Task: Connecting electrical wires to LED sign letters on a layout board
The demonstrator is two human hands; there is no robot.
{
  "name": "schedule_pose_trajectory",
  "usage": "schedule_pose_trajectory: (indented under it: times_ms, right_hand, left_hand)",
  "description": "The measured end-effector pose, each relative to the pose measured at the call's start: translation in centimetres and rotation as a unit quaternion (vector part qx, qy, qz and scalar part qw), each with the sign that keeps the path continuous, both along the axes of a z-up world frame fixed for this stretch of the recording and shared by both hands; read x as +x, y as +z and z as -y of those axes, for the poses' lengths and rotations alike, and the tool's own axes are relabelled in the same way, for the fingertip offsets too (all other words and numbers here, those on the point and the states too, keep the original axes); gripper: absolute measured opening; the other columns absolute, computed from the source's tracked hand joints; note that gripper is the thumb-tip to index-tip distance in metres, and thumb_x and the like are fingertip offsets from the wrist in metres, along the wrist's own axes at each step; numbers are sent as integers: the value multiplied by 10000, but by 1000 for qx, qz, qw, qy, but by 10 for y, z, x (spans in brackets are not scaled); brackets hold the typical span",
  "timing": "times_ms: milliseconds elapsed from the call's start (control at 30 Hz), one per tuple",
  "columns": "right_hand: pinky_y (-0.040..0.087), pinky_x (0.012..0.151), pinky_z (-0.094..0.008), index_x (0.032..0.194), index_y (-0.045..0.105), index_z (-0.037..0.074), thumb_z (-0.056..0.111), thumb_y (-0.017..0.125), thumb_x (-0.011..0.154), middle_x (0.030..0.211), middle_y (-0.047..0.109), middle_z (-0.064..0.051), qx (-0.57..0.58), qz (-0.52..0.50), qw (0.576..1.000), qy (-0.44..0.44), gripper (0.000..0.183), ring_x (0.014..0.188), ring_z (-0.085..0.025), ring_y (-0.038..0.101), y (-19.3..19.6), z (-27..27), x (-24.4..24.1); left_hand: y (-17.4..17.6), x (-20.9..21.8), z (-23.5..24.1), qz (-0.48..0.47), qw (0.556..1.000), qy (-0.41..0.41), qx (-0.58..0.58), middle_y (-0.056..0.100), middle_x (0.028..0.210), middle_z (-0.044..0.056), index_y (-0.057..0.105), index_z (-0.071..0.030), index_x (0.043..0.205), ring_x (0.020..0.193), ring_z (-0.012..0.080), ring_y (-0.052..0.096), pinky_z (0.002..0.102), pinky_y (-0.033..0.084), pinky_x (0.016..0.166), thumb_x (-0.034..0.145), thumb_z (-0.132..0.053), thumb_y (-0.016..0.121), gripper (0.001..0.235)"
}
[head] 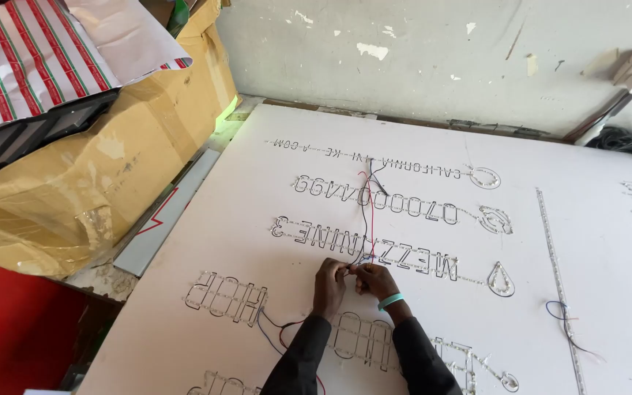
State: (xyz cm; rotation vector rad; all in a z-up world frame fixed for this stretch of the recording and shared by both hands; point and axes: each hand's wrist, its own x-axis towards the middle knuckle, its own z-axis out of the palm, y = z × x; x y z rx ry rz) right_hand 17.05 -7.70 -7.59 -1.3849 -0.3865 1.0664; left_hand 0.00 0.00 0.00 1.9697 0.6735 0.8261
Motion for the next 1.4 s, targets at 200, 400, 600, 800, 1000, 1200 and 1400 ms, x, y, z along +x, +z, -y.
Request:
schedule_pose_trajectory:
  times_ms: [200, 400, 600, 800, 1000, 1200, 1400]
  right_hand:
    - [684, 505, -366, 1018, 793, -101, 301, 862, 1014, 676, 705, -197, 7, 38, 999, -14, 408, 511, -258, 737, 2, -5, 1]
    - [608, 400, -342, 887, 782, -80, 292, 877, 1001, 605, 700, -215, -22, 178, 982, 59, 401, 419, -240, 684, 51, -19, 6]
    - [673, 1017, -416, 1345, 789, 156, 175, 757, 1040, 1393, 787, -81, -31, 491, 858, 145, 307, 1229, -257, 775, 85, -11, 40]
    - [271, 1288, -616, 1244, 871, 260, 449, 807, 1017, 1511, 756, 45, -50, 577, 776, 248, 303, 1677, -245, 419, 47, -26, 50]
    - [451, 1156, -560, 1231, 819, 168, 508, 415, 1172, 1356, 777, -85, -177, 623, 707, 285, 532, 1509, -297, 552, 83, -38, 33]
    - [356, 1193, -551, 1007, 896, 186, 573, 636, 1007, 1127, 799, 6, -250, 568, 712, 328, 465, 1381, -252, 586, 80, -66, 38]
    - [333, 1228, -461, 1047, 831, 283, 553, 730, 992, 1066, 891, 69, -153, 536, 790, 254, 293, 1133, -220, 801, 61, -62, 45]
  left_hand:
    - [-28, 1, 8, -13, 993, -7, 115, 661, 1069, 104, 733, -59, 1191, 1082, 318, 749, 429, 637, 951, 1142, -20, 559, 185]
    - [-30, 4, 11, 21, 994, 47, 93, 690, 1014, 93, 762, -65, 1122, 1047, 292, 759, 431, 646, 927, 1147, -178, 714, 126]
    - [-38, 11, 2, 116, 990, 74, 9, 792, 1012, 120, 821, -23, 1054, 913, 244, 756, 361, 630, 787, 1072, -78, 651, 180]
    - [-34, 7, 2, 128, 990, 62, 8, 785, 1035, 122, 812, -32, 1091, 941, 256, 760, 370, 635, 822, 1043, 19, 688, 142]
    - [-39, 9, 3, 107, 992, 68, -30, 785, 1087, 136, 814, -20, 1107, 987, 263, 774, 379, 640, 861, 1070, -94, 619, 212]
    - [-51, 12, -1, 106, 992, 67, 25, 760, 1084, 141, 804, -3, 1103, 965, 275, 756, 387, 631, 848, 1056, -40, 627, 188]
    - [-42, 9, 2, 98, 993, 64, -35, 742, 1040, 116, 798, -30, 1065, 928, 242, 732, 372, 616, 833, 1043, -56, 667, 135]
